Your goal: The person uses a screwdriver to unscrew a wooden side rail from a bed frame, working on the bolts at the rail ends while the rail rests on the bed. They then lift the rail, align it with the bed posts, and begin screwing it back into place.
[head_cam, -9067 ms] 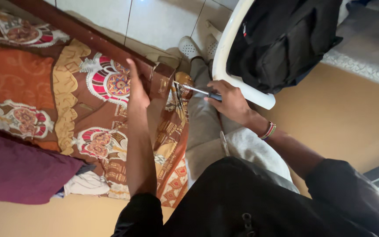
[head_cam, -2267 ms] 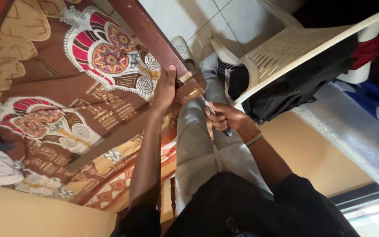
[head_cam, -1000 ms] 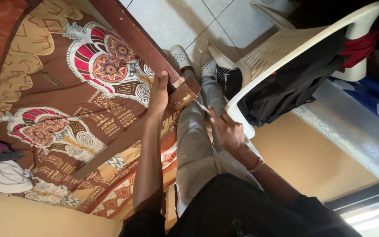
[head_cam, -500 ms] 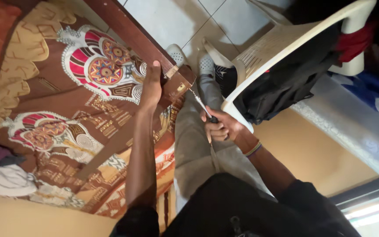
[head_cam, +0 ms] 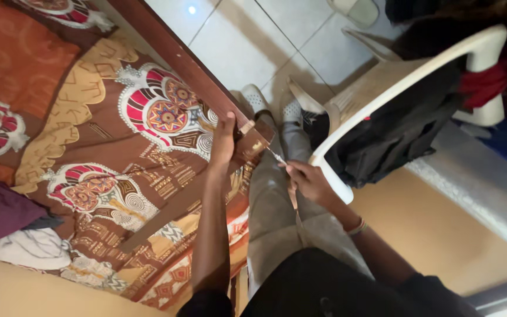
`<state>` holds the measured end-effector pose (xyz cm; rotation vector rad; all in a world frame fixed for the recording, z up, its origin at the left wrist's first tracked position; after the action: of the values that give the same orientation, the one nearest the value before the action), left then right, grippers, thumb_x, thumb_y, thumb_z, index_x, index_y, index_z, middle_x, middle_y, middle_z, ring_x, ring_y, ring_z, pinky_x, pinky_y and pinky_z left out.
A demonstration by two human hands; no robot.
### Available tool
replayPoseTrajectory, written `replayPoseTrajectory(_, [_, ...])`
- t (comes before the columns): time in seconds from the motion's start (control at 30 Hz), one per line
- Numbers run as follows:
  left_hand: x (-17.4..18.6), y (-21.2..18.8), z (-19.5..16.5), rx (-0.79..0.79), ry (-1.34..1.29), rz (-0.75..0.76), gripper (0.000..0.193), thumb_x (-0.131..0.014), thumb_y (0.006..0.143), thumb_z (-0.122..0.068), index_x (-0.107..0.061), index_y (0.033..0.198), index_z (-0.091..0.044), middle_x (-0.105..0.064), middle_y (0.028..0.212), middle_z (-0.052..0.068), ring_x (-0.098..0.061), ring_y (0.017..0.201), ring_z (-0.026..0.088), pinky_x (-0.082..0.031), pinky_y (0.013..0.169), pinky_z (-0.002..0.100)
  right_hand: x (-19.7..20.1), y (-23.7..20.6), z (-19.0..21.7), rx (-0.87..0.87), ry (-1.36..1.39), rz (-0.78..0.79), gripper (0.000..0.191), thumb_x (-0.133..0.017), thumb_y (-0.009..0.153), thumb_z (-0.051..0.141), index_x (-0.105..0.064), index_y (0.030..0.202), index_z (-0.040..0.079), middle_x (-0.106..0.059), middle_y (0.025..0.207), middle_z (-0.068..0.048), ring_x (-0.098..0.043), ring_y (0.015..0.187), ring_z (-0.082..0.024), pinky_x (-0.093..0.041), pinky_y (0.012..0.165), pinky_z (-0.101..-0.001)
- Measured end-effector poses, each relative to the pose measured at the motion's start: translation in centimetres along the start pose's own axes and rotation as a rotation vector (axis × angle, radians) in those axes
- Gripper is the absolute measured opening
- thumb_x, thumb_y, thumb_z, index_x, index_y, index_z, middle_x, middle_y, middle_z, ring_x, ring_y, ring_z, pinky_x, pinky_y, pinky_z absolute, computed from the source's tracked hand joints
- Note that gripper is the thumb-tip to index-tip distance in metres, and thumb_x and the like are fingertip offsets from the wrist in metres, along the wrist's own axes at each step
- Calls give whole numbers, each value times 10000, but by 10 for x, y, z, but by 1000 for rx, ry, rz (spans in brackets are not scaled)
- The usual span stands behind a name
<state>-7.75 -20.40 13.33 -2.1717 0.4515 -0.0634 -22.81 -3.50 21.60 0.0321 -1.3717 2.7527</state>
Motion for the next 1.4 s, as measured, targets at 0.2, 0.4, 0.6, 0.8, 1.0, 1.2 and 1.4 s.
replayPoseTrajectory(0.2, [0,5,-7,-89,127,-63,624,-468,908,-501,-487,1227,36,-592,1148,117,-536,1053,179,-379,943,297,-15,-13,29,325,-301,-419,238,-566,912,272,-567,1036,68,-639,795,-124,-631,684,-239,-487,599,-312])
replayPoseTrajectory(0.4, [-1,6,-1,-4,55,-55,626,-483,901,-501,-518,1194,51,-605,1097,129,-547,1002,195,-413,913,304,3,-20,49,245,-544,-431,189,-579,909,226,-611,1071,134,-658,827,-117,-637,663,-318,-480,555,-387])
replayPoseTrajectory(0.6, [-2,6,-4,-52,126,-51,617,-440,916,-510,-491,1225,21,-599,1116,125,-551,1021,190,-408,914,299,-8,-11,57,145,-595,-408,231,-521,901,212,-624,1091,131,-643,755,-135,-604,597,-347,-468,524,-426])
replayPoseTrajectory(0.8, [-5,9,-10,-44,291,-74,624,-393,929,-521,-474,1256,4,-596,1147,147,-564,1042,203,-406,924,309,-8,13,24,44,-58,-230,231,-492,972,272,-640,1072,124,-460,519,-44,-482,459,-121,-392,443,-282])
replayPoseTrajectory(1.0, [-5,-3,-20,-90,268,-16,578,-355,968,-472,-468,1263,13,-592,1172,152,-551,1065,216,-407,937,315,7,22,15,-15,288,180,325,-450,1000,293,-623,1095,36,-322,547,65,-288,456,-33,-236,411,-210])
replayPoseTrajectory(1.2, [-9,-3,-27,-143,223,-7,567,-358,971,-452,-457,1255,28,-569,1171,132,-526,1055,198,-392,939,313,9,15,29,-381,776,419,388,-426,956,352,-544,1131,26,-267,528,60,-237,357,-37,-215,305,-209])
replayPoseTrajectory(1.4, [2,-10,-5,8,296,-101,511,-401,961,-446,-555,1045,34,-593,939,99,-538,870,169,-431,812,305,14,10,15,-364,654,483,310,-435,942,317,-498,1121,72,-369,607,26,-280,382,-52,-237,331,-207])
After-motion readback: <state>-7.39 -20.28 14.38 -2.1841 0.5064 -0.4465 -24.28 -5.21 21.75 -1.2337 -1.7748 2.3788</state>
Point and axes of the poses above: each hand's wrist, its own y-axis towards the middle knuckle, its own x-axis out of the back of the hand, z = x × y, the point moved 3 cm from there along y, towards the middle knuckle
